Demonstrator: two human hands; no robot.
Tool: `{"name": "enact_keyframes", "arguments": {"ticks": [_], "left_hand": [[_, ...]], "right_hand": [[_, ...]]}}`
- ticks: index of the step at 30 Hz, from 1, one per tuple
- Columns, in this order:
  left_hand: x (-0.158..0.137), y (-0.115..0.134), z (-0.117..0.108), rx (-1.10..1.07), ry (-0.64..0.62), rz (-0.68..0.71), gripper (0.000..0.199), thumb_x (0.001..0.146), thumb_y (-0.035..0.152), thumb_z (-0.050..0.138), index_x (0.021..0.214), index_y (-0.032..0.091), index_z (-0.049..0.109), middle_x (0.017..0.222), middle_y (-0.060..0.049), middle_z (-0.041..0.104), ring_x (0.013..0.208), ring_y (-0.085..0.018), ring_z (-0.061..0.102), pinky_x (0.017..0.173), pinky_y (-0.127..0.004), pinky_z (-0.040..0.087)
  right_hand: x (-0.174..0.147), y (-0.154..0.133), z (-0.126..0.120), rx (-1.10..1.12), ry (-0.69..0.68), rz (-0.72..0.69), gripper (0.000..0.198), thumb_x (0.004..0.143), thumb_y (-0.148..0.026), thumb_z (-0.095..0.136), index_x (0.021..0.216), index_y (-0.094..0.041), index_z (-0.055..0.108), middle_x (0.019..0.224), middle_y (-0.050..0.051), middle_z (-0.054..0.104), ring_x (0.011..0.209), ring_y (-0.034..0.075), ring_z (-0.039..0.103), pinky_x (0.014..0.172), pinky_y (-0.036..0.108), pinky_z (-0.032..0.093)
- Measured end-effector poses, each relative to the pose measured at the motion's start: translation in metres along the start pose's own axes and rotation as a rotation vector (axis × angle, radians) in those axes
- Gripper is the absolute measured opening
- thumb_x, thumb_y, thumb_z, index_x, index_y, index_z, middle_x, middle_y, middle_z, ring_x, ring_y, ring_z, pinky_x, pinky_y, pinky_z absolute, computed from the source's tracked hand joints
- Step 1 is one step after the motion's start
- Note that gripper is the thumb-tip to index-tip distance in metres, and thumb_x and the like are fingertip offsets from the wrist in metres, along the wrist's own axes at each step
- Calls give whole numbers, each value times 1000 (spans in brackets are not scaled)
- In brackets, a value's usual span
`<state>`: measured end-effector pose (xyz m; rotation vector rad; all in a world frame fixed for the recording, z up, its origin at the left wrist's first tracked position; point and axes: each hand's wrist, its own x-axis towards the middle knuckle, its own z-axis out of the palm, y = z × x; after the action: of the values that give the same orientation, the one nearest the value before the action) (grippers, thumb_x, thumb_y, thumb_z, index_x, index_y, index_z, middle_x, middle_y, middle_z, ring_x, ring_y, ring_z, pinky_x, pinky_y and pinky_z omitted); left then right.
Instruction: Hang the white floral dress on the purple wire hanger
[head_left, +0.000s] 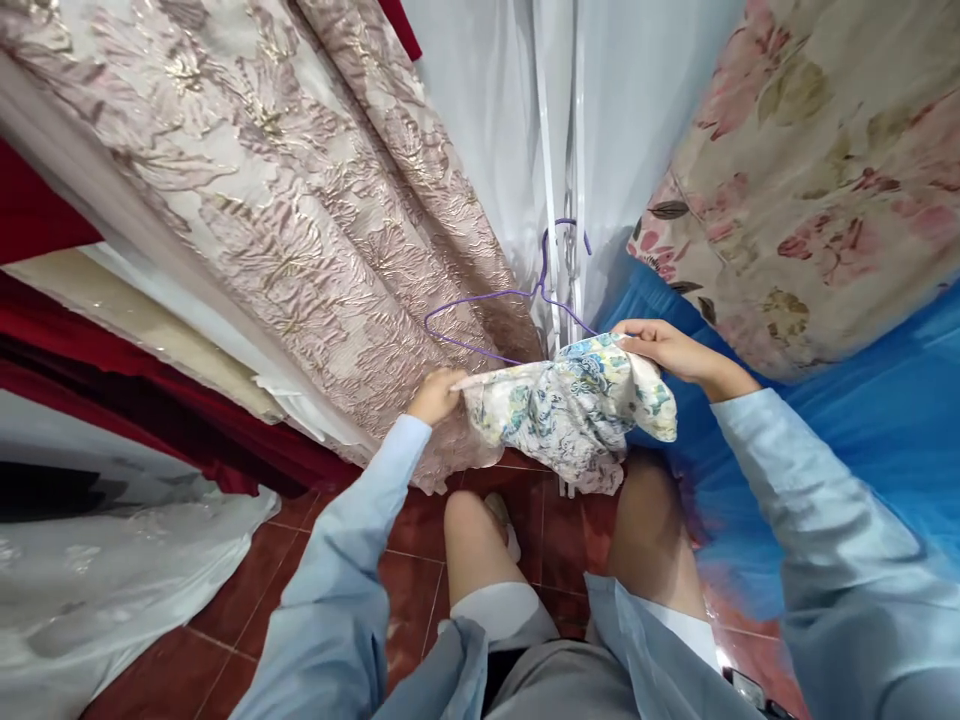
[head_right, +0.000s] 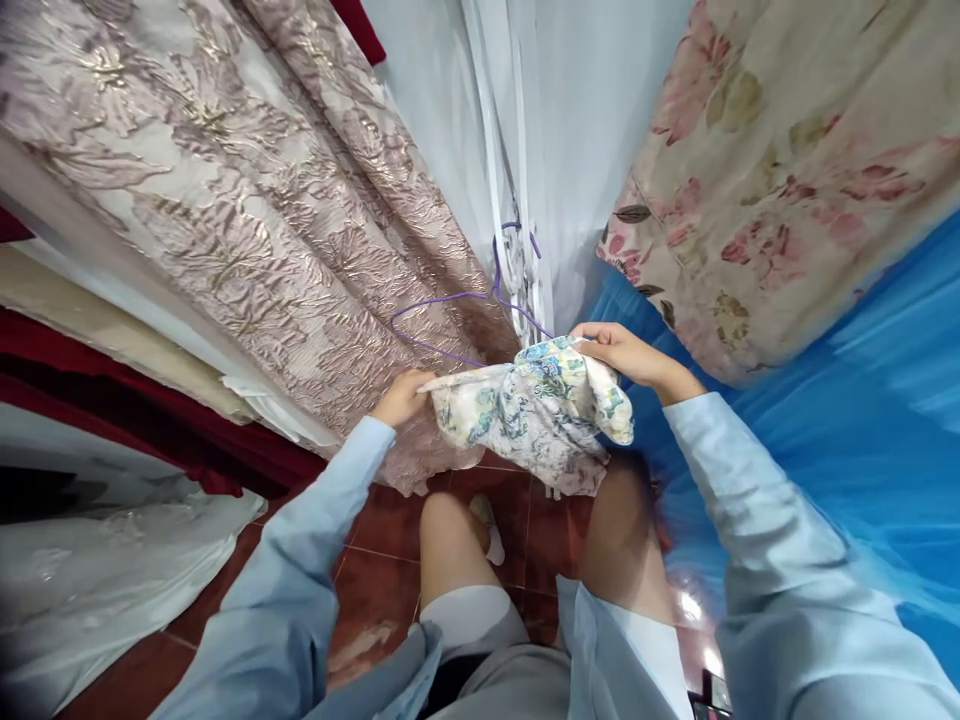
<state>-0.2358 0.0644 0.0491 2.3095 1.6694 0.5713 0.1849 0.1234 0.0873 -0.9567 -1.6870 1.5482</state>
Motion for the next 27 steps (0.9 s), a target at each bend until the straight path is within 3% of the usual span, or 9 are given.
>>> {"name": "enact_keyframes", "arguments": {"ticks": [3,8,10,14,16,22,27], "left_hand": [[31,-12,-23,22,164,-43,16,73,10,45,74,18,59,75,-4,63,78,-21,57,73,-29,40],[77,-10,-53,45,428,-83,18,73,8,45,74,18,60,73,-3,62,76,-20,56,72,-28,38],[90,-11,-52,56,434,-135,17,70,7,47,71,18,60,71,-4,62,75,-20,55,73,-28,39],[97,-18,-32,-26,244,-239,15,62,5,50,60,18,58,62,-4,59,70,-21,54,74,-29,41],[92,-23,-23,-50,231,-248,15,61,5,49,60,18,58,64,-4,61,71,-21,55,75,-29,42],[84,-39,-27,-85,499,-266,30,67,3,46,90,16,61,80,-4,65,78,-19,58,79,-29,45],[104,-39,-43,-183,619,-156,43,74,3,48,114,13,62,81,-3,65,76,-18,59,83,-29,49]], "right_hand": [[2,0,4,-5,-22,-7,45,75,-59,80,88,-18,66,66,-2,62,52,10,50,49,22,36],[2,-4,10,-21,-47,-12,47,75,-60,79,88,-17,68,70,-1,64,57,11,52,53,22,37],[1,-6,12,-6,-43,-17,46,75,-59,79,88,-16,69,72,-1,64,60,12,53,55,23,38],[-2,-3,14,23,-17,-5,43,73,-57,80,82,-16,68,71,-1,62,63,13,52,58,24,37],[-2,0,16,3,-18,-7,43,74,-57,78,79,-16,67,70,-1,60,63,13,50,58,24,36],[5,8,28,-17,-61,-54,49,77,-63,73,70,-16,64,66,-2,55,62,11,44,60,25,32],[10,10,33,7,-78,-11,48,74,-62,76,70,-15,67,65,-2,58,59,11,44,60,25,31]]}}
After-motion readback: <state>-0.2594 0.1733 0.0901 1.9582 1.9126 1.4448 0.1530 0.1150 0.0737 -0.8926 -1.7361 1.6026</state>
